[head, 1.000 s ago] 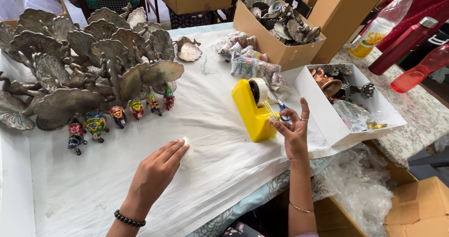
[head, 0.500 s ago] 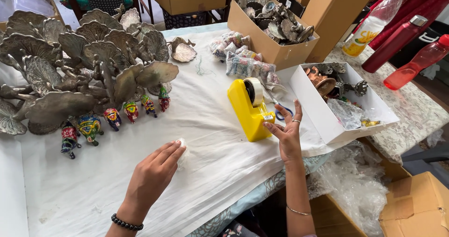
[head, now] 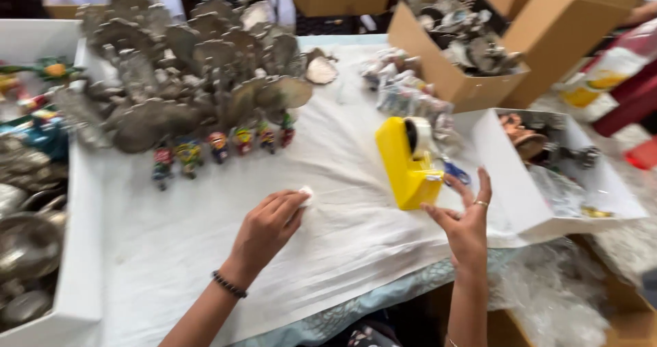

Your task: Wrapping small metal and painted figurines in bubble wrap and securing them with tape.

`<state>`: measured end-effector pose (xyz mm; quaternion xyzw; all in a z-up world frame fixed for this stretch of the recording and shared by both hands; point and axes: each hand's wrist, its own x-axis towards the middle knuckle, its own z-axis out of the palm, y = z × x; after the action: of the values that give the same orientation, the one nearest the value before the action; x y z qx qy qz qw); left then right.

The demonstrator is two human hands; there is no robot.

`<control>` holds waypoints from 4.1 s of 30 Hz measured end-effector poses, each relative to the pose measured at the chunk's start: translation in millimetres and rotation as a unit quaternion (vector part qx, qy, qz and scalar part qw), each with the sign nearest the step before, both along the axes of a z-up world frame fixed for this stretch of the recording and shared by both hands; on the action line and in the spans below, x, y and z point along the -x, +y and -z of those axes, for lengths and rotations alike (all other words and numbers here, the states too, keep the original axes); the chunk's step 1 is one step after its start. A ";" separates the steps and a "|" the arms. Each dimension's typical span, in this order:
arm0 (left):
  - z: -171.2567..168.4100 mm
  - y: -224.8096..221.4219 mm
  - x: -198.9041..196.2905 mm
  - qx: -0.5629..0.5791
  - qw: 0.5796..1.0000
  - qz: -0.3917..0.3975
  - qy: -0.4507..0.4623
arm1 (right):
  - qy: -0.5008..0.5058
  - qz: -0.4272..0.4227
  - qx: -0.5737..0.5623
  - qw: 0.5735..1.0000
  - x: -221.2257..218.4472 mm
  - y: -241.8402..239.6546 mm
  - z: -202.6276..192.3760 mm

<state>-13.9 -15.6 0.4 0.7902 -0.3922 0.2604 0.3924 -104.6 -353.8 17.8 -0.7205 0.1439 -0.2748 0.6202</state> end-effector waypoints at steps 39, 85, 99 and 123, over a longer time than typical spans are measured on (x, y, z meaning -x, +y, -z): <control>21.1 -17.2 9.9 -0.022 0.991 -0.089 -0.102 | -0.096 -0.073 -0.345 0.931 -62.4 199.6 42.0; 48.9 -35.1 -67.6 0.082 0.978 -0.034 0.189 | -0.448 0.153 0.241 0.847 -133.9 -19.6 -38.0; 63.0 0.5 -53.8 0.448 0.589 0.133 0.659 | -0.281 -0.294 0.559 0.723 -136.7 181.5 40.7; 39.5 -12.4 -27.1 0.185 0.857 0.123 0.465 | 0.076 -0.468 -0.178 0.862 -200.9 128.8 104.8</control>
<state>13.2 -28.0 -39.1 0.6771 -0.2026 -0.1201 0.6971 96.3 -225.0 -87.0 -0.5988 -0.1168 0.1338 0.7810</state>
